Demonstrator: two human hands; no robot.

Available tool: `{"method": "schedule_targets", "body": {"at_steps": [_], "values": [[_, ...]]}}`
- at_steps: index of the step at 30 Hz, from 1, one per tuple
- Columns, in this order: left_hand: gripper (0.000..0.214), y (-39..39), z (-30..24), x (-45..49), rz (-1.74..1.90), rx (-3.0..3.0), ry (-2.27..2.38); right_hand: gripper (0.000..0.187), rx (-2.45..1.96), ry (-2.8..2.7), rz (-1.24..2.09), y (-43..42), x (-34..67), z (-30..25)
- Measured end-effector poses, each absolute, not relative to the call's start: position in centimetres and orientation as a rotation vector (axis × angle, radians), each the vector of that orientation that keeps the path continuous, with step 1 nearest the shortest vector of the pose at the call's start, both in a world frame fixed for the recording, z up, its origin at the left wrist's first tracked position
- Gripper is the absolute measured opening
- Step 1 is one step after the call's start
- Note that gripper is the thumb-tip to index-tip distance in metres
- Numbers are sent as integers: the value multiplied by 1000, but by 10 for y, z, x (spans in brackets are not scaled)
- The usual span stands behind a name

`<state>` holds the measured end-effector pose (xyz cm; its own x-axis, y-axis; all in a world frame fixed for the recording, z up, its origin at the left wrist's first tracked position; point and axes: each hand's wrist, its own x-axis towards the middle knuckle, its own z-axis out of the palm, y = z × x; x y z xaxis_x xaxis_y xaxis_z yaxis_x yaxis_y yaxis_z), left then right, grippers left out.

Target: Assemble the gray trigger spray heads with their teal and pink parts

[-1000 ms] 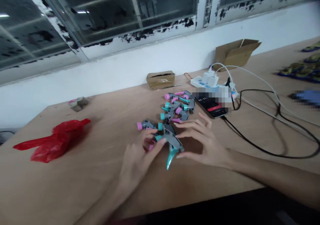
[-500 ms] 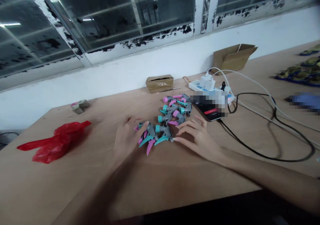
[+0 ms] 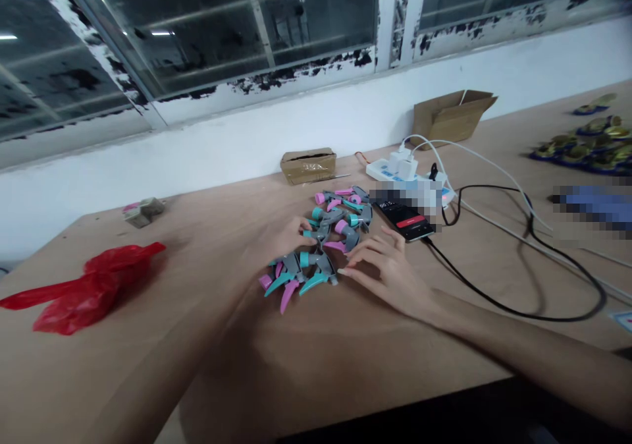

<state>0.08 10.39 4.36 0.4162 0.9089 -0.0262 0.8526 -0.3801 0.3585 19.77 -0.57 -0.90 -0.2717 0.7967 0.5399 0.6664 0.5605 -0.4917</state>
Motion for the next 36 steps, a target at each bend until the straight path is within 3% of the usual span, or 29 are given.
{"method": "schedule_targets", "body": {"at_steps": [5,9,11,17,27,36], "values": [[34,80,79,-13,380,2337,1686,16,-1167,-2020,189,-4,198,-11],[36,25,95,-4,690,2339,1643,53,-1079,-1985,8,-11,198,-5],[34,-4,88,5,789,2340,1552,63,-982,-1980,-101,-17,198,-1],[27,-39,40,14,878,2175,1350,21,-806,-2055,-72,-26,200,0],[13,-29,30,-5,799,1831,1155,29,-732,-2033,735,-13,203,4],[17,-25,22,2,729,1502,1003,21,-878,-1903,1072,-17,208,8]]}}
